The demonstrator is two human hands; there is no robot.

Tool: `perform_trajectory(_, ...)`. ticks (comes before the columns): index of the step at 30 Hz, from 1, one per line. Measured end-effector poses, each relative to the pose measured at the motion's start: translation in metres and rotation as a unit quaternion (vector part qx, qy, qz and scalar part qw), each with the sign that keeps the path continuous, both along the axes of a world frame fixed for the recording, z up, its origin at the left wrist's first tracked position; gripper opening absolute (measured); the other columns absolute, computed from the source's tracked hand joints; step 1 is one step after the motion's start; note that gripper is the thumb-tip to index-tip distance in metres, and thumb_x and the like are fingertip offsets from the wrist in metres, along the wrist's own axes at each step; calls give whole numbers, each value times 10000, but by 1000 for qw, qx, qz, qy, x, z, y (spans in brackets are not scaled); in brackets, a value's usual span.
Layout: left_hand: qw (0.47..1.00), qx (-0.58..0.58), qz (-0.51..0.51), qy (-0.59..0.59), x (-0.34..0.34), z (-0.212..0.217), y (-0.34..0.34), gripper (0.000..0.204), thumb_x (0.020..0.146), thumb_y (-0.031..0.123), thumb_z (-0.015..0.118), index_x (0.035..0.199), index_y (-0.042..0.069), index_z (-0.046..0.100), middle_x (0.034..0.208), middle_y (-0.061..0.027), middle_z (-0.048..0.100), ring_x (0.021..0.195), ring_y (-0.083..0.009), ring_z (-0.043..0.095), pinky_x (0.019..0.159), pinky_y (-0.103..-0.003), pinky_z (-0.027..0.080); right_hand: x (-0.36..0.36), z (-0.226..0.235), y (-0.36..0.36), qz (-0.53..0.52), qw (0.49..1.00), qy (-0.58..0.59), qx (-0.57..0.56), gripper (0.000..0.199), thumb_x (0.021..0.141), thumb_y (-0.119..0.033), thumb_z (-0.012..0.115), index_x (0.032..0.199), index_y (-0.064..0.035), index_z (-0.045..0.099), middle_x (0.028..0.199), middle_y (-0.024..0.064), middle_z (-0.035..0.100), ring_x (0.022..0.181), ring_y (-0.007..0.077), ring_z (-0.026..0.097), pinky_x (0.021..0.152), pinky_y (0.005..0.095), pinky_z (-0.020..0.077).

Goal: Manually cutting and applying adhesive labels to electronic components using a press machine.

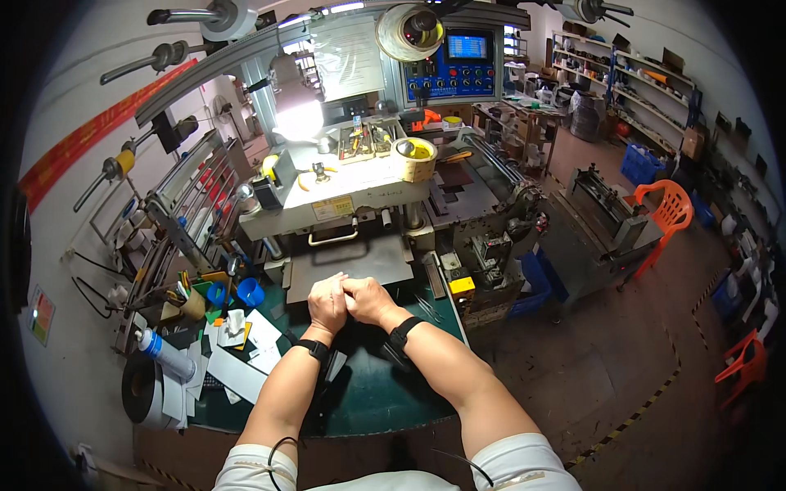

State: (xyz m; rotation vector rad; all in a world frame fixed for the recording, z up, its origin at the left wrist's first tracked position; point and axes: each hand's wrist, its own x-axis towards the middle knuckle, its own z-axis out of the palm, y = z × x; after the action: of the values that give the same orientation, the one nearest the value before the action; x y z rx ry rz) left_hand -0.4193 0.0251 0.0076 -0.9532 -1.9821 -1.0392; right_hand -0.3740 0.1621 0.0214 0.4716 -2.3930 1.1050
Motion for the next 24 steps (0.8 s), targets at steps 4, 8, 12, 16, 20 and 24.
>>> perform_trajectory(4,996,-63,21,54,-18,-3,4,198,883,108,565,862,-6,726,905,-156,737,947,-303,708,866,-398,519,7,6,13,13,999,42,-23,172,855,-180,588,828,-24,657,872,184,679,852,364,653,776,431,527)
perform_trajectory(8,996,-67,45,40,-34,-3,8,188,902,139,595,867,12,729,930,-138,741,940,-292,713,861,-387,523,33,36,45,18,993,111,32,132,827,-153,660,854,-24,676,881,143,689,880,331,655,829,407,523)
perform_trajectory(12,995,-74,51,48,-51,-5,8,159,892,137,625,864,21,731,933,-129,742,947,-280,712,858,-380,524,71,57,102,-45,994,100,-12,168,843,-183,690,808,-19,688,833,121,693,787,284,663,728,373,526)
perform_trajectory(16,992,-92,66,58,-56,-1,11,144,880,139,634,855,33,729,937,-120,743,951,-271,710,865,-376,524,118,46,177,-195,976,-26,-95,217,885,-193,690,790,2,688,686,74,668,614,131,623,583,281,486)
perform_trajectory(20,992,-98,66,49,-62,0,21,133,861,141,634,839,48,725,936,-113,742,942,-270,708,879,-381,524,153,-14,231,-238,947,-126,-175,253,907,-197,692,771,16,686,590,29,629,576,61,595,529,250,456)
perform_trajectory(24,992,-100,69,37,-67,0,17,129,866,135,633,837,51,725,940,-109,743,954,-258,708,878,-371,524,174,-83,232,-255,912,-225,-231,220,919,-157,680,771,6,690,664,24,659,600,71,613,533,236,479)
